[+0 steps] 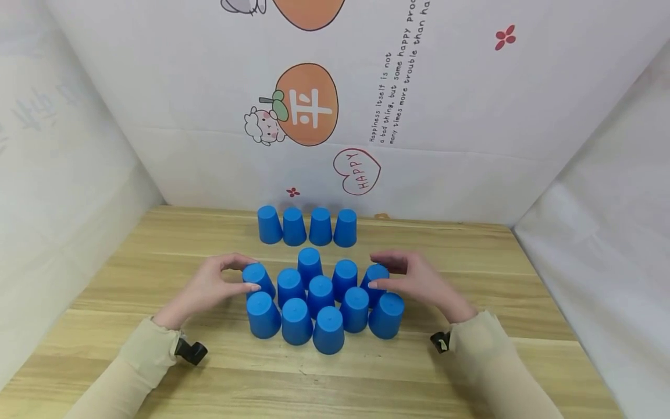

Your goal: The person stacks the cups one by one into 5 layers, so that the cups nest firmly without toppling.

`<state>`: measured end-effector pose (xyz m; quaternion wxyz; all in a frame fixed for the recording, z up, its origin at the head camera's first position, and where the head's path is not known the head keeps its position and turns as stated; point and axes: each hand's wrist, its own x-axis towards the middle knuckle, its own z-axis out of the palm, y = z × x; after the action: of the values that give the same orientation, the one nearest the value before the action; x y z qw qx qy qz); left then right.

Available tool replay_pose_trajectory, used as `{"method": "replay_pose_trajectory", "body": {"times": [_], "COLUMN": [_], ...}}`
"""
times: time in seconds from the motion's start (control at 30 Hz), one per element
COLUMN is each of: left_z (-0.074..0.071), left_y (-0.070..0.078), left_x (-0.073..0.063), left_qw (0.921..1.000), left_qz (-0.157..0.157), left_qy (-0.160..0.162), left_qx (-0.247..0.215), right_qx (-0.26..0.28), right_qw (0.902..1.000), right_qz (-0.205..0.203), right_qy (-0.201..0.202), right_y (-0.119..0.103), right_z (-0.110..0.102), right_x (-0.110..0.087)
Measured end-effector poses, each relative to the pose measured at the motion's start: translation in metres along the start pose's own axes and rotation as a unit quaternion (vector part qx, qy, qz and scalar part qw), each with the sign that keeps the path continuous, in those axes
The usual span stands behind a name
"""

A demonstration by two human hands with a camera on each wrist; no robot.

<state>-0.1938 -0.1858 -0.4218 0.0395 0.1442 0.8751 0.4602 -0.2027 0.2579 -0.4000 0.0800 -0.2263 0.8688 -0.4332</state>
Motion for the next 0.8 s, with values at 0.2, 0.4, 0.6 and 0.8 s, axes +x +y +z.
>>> {"method": "replay_pose_trajectory", "body": {"times": [0.2, 0.4, 0.6, 0.8], "left_z": [0.0, 0.0, 0.0, 0.0], "left_y": [0.001, -0.001, -0.002, 0.0], "left_x": [-0.001, 0.0, 0.0, 0.0], "left_qw": [1.0, 1.0, 1.0, 1.0], "left_qz": [0.0, 0.004, 0.001, 0.002], "left_qy": [0.0, -0.001, 0.001, -0.002], "left_qx": [0.002, 0.003, 0.0, 0.001], "right_qx": [0.017, 0.021, 0.026, 0.038], "right_qw": [0.9996, 0.9985, 0.9971, 0.9976], "right_qz": [0.018, 0.039, 0.056, 0.049], "right_qy": [-0.01, -0.034, -0.044, -0.03], "right_y": [0.012, 0.025, 0.034, 0.035], "right_z": [0.006, 0.009, 0.014, 0.015], "right_x": [-0.001, -0.002, -0.004, -0.004]}}
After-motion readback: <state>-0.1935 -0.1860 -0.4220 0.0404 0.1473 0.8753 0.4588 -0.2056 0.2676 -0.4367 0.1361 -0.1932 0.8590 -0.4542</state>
